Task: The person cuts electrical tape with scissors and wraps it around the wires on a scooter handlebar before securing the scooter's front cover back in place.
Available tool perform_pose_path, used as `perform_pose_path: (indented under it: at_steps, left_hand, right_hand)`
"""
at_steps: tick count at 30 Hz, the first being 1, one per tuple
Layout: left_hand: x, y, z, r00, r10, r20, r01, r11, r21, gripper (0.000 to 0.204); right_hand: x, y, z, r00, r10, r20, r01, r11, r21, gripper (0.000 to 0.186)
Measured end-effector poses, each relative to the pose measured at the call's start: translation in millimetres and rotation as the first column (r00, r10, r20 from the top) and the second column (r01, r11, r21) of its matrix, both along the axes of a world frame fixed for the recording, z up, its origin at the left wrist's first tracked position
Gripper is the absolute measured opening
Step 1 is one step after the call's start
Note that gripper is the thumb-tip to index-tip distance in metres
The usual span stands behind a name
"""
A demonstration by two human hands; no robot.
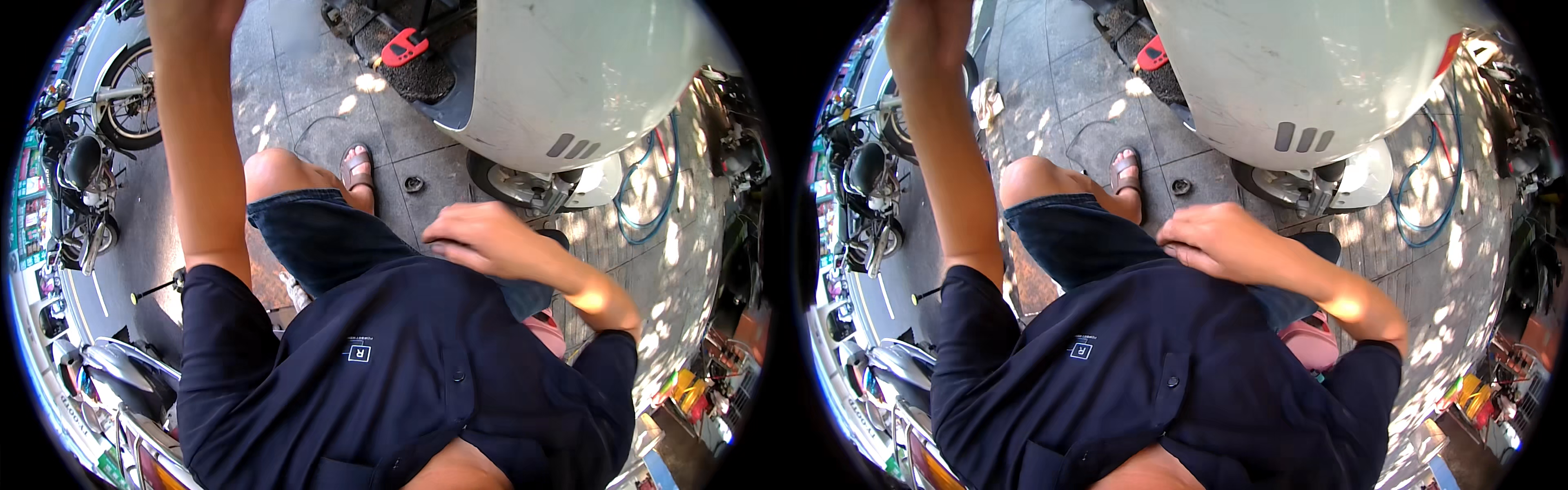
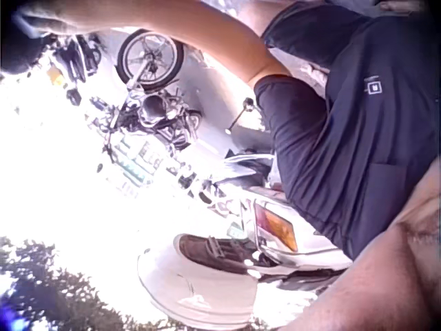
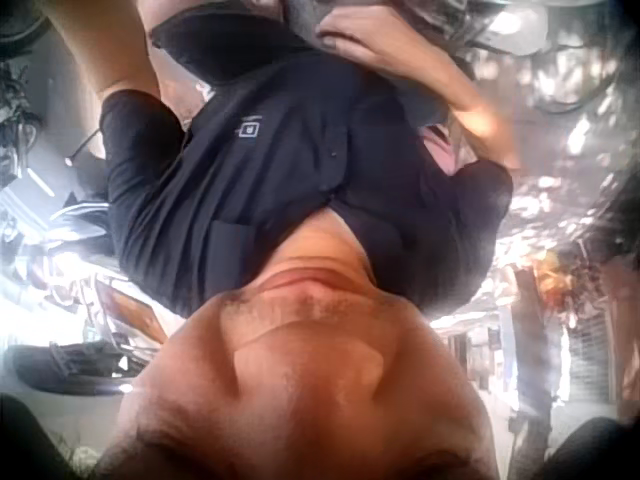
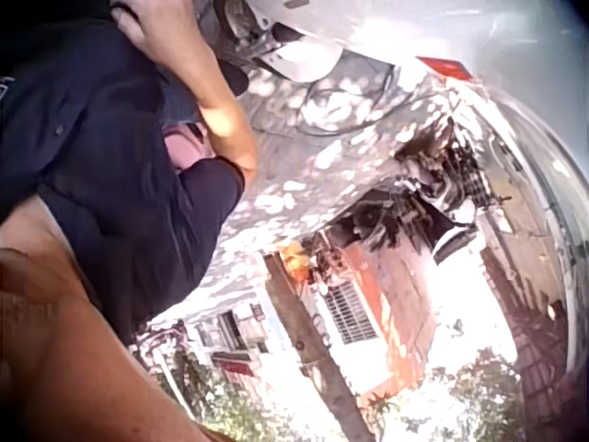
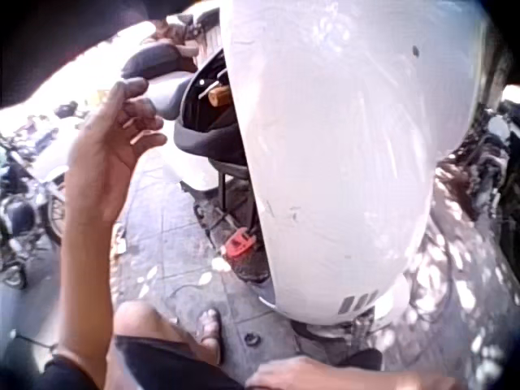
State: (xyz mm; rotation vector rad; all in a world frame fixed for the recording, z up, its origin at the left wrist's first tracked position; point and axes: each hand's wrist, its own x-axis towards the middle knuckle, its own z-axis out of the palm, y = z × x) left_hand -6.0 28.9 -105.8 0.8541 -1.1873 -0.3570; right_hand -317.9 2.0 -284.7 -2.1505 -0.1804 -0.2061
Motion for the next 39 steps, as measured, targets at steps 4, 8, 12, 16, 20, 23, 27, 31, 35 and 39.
perform_pose_path:
  at_steps: [4, 8, 12, 16, 20, 23, 27, 31, 35, 39]
  left_hand:
    - [1, 14, -91, 0.932, 0.224, -0.286, -0.174, 0.966, 0.189, 0.032]
    - [24, 18, -144, 0.88, 0.466, -0.093, -0.313, 0.715, 0.625, 0.031]
    - [42, -2, -158, 0.932, 0.352, -0.089, -0.252, 0.804, 0.539, 0.028]
    - [34, -12, -175, 0.951, 0.264, 0.162, -0.308, 0.75, 0.586, 0.024]
    - [31, 5, -168, 0.952, 0.097, 0.29, -0.268, 0.721, 0.639, 0.023]
    - [11, 27, -151, 0.94, -0.194, 0.28, -0.079, 0.675, 0.733, 0.026]
    - [-61, 54, -146, 0.897, -0.44, 0.037, 0.206, 0.493, 0.845, 0.028]
    - [-127, 62, -166, 0.889, -0.444, 0.117, 0.212, 0.623, 0.753, 0.052]
    - [-148, 58, -183, 0.829, -0.215, -0.516, 0.545, 0.518, 0.659, 0.038]
    - [-151, 55, -193, 0.604, -0.084, -0.792, 0.672, 0.588, 0.45, 0.037]
  right_hand:
    - [7, 4, -198, 0.694, -0.185, -0.696, 0.002, 0.967, -0.255, 0.03]
    - [23, 12, -331, 0.65, -0.323, -0.688, 0.418, 0.908, -0.031, 0.052]
    - [64, 33, -397, 0.421, -0.395, -0.817, 0.383, 0.893, -0.235, 0.061]
    - [76, 35, -385, 0.424, -0.511, -0.748, 0.537, 0.807, -0.247, 0.04]
    - [44, 16, -277, 0.687, 0.02, -0.727, 0.716, 0.152, 0.681, 0.024]
    - [10, -3, -171, 0.789, -0.032, -0.614, 0.614, 0.084, 0.784, 0.02]
    - [-22, -11, -70, 0.855, -0.157, -0.494, 0.514, 0.135, 0.847, 0.017]
    - [-31, -6, -28, 0.842, -0.209, -0.496, 0.537, 0.242, 0.809, 0.014]
    - [-30, -7, -15, 0.871, -0.197, -0.449, 0.489, 0.27, 0.83, 0.015]
    - [-29, -8, -14, 0.863, -0.368, -0.346, 0.495, 0.483, 0.723, 0.024]
